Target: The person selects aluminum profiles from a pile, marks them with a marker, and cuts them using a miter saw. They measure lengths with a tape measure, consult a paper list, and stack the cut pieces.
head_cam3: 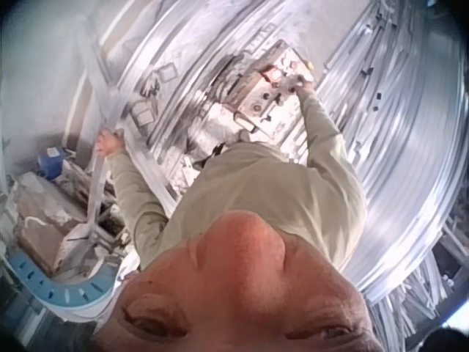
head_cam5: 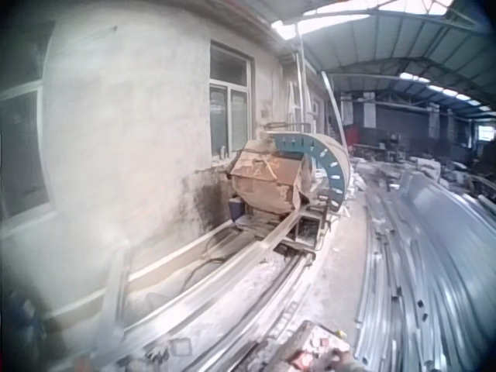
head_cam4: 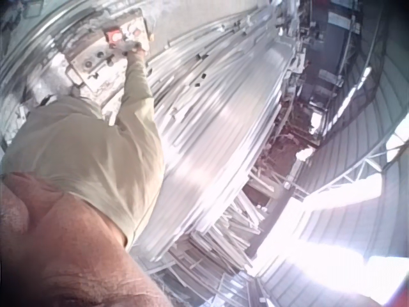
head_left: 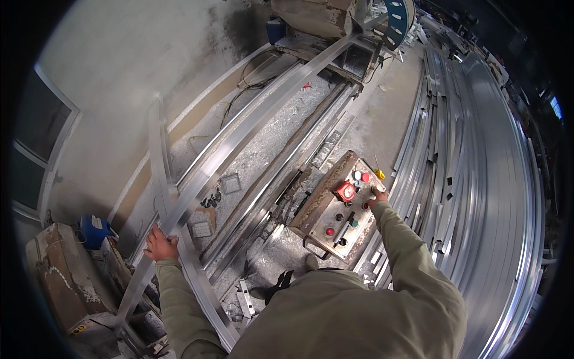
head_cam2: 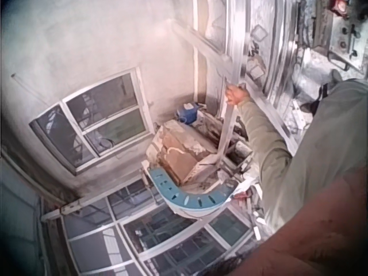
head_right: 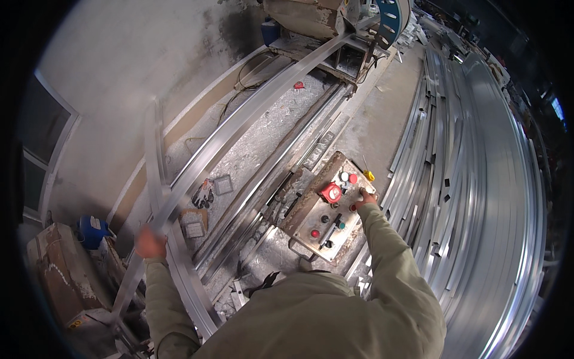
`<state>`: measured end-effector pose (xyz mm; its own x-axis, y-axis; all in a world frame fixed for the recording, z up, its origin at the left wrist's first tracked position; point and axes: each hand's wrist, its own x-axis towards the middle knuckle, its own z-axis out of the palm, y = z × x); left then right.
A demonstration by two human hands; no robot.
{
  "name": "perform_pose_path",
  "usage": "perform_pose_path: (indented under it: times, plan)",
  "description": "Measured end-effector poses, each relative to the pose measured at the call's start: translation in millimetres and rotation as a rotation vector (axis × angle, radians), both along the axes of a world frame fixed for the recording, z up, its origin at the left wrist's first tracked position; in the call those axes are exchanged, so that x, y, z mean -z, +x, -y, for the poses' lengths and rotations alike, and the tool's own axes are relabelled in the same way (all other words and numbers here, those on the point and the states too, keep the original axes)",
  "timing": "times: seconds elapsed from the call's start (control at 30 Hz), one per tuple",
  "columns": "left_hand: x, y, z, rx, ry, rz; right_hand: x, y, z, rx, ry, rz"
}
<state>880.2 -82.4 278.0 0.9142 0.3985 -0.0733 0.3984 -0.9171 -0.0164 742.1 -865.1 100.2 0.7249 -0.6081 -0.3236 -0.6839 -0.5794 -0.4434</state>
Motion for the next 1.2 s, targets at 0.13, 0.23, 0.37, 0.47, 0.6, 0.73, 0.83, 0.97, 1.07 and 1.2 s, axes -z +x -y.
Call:
perform_pose_path:
  times: [0.13,0.23,0.37,0.47,0.6,0.73,0.83,0.97,1.07,1.2]
  plan:
    - [7,5,-3,0.025,-0.002,0.024,-3,3,2,0.011,0.034,-0.021]
    - [11,9,-5,0.010,-0.006,0.031,0,6,7,0.000,0.021,-0.018]
    - [23,-13,-35,0.021,-0.047,0.117,14,24,-3,-0.033,-0.013,0.018]
    - [2,-16,-9,0.016,-0.014,0.178,35,13,20,-0.097,0.202,0.180]
    - [6,-5,-3,0.052,-0.034,0.279,61,-12,45,0.101,0.736,0.309]
    - [9,-22,-12,-0.017,-0.068,0.272,51,6,32,0.111,0.593,0.298]
    - [12,-25,-15,-0.041,-0.089,0.281,45,15,29,0.095,0.552,0.272]
    - [9,-17,-14,-0.036,-0.115,0.302,45,15,27,0.092,0.521,0.259]
    - [15,-18,-16,-0.042,-0.091,0.341,45,19,27,0.075,0.504,0.252]
    - [21,-16,-16,-0.032,-0.035,0.408,48,19,24,0.068,0.494,0.246]
